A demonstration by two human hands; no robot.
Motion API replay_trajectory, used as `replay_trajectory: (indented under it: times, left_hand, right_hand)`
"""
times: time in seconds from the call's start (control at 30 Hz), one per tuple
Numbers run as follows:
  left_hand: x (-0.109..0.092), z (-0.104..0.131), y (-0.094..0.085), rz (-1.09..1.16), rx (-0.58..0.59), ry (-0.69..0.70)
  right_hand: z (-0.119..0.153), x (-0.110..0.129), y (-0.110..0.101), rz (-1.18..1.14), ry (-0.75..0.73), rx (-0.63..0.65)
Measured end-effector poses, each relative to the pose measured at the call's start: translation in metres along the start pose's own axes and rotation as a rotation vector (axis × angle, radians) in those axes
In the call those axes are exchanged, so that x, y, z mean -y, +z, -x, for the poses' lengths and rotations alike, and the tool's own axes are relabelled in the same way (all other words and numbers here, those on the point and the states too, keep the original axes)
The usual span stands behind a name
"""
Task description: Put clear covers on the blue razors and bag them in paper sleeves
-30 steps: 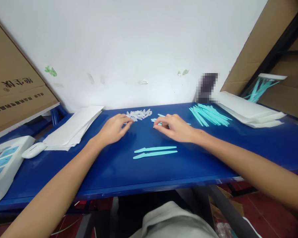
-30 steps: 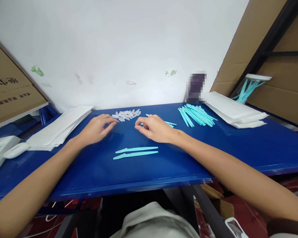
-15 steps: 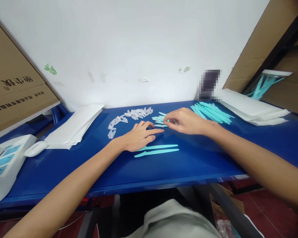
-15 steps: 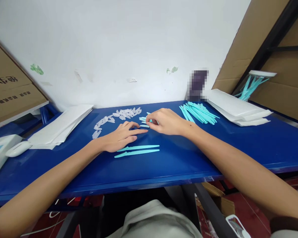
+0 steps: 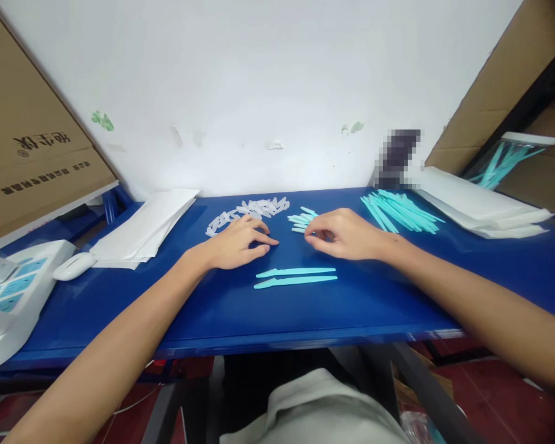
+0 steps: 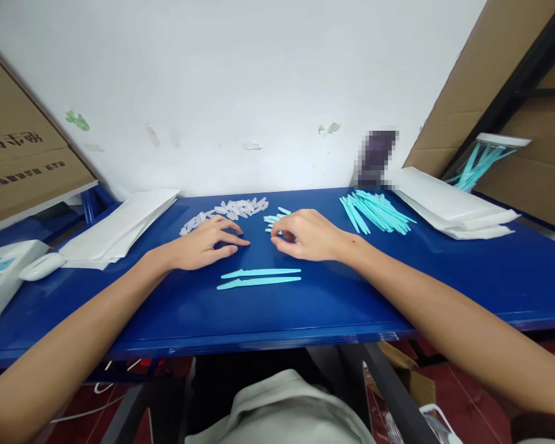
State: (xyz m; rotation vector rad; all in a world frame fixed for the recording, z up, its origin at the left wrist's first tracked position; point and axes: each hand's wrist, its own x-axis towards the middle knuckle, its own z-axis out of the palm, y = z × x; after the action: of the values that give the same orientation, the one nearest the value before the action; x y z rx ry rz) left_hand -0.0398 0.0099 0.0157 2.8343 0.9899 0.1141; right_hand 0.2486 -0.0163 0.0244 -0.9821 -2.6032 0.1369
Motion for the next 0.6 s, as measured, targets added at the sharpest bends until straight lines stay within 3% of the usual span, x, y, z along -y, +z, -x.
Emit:
replay_trajectory:
  times: [0.27, 0.4, 0.6]
  left_hand:
    - [0.025, 0.002, -0.003, -0.173, -0.143, -0.124]
    - [0.029, 0.003, -0.005, -0.295, -0.245, -0.251]
    - [0.044, 0.012, -0.011, -0.193, -0.314, -0.457]
  right_hand:
    - [-0.001, 0.006, 0.009, -0.121, -0.056, 0.218]
    - [-0.001, 0.006, 0.012, -0.138, -0.076, 0.220]
    - [0.000, 0.005, 0.010, -0.137, -0.060, 0.185]
